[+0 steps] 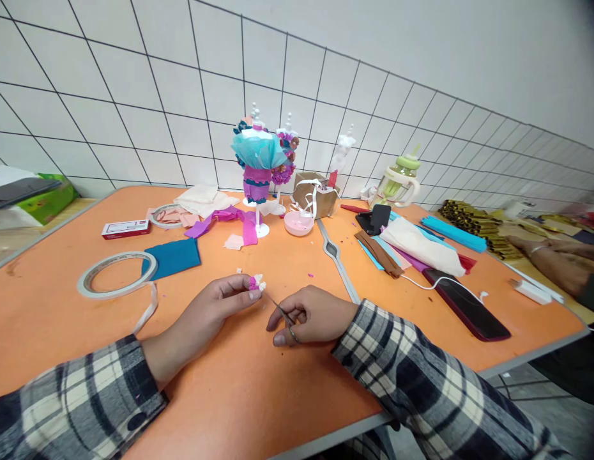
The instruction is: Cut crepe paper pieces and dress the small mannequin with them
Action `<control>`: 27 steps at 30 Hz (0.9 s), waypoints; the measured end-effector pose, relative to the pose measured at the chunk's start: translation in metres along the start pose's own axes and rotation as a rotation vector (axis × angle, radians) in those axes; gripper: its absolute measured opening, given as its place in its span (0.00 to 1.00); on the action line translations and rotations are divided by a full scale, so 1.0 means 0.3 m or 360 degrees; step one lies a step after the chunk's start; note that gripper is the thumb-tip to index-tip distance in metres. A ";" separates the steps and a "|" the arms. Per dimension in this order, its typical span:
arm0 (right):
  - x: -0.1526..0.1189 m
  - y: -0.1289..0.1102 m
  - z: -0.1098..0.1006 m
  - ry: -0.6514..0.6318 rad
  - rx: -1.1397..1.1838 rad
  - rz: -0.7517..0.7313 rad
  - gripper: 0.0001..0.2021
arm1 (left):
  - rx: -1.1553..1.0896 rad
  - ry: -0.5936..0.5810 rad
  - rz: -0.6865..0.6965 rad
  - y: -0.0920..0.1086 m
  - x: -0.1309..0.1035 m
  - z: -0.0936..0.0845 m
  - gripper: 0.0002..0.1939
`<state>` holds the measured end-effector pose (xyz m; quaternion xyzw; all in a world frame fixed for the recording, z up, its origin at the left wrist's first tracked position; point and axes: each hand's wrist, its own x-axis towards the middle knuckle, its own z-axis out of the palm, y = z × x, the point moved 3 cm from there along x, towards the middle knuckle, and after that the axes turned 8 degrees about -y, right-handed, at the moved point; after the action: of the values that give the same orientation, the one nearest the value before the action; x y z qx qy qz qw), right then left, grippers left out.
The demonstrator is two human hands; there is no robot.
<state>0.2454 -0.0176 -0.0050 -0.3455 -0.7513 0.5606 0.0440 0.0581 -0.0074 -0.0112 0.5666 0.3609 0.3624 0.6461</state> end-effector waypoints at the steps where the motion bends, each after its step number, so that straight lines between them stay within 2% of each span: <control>1: 0.001 -0.001 -0.005 0.0038 0.0080 -0.0021 0.15 | -0.0014 0.0013 0.0009 0.000 0.000 -0.001 0.11; 2: 0.004 0.000 -0.011 0.0115 0.0175 -0.0046 0.14 | -0.0014 0.0016 0.0014 0.000 0.000 -0.002 0.10; 6: 0.023 -0.002 -0.027 0.0641 0.0404 -0.0238 0.15 | 0.0175 -0.0045 0.0023 0.007 -0.001 0.005 0.11; 9: 0.037 -0.015 -0.014 0.0818 0.0432 -0.0395 0.21 | 0.0348 -0.0097 0.0032 0.020 -0.002 0.021 0.11; 12: 0.041 -0.025 -0.002 0.0888 0.0439 -0.0433 0.25 | 0.0427 -0.0119 0.0037 0.030 -0.001 0.036 0.12; 19: 0.039 -0.025 -0.004 0.0894 0.0499 -0.0447 0.24 | 0.0591 -0.0099 0.0006 0.020 0.001 0.039 0.15; 27: 0.029 -0.036 0.001 0.0872 0.0462 -0.0514 0.22 | 0.0591 -0.0161 0.0022 0.006 0.004 0.031 0.14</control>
<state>0.2336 -0.0142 0.0014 -0.3500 -0.6689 0.5339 0.3809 0.0667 -0.0106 -0.0086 0.6960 0.3846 0.2650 0.5453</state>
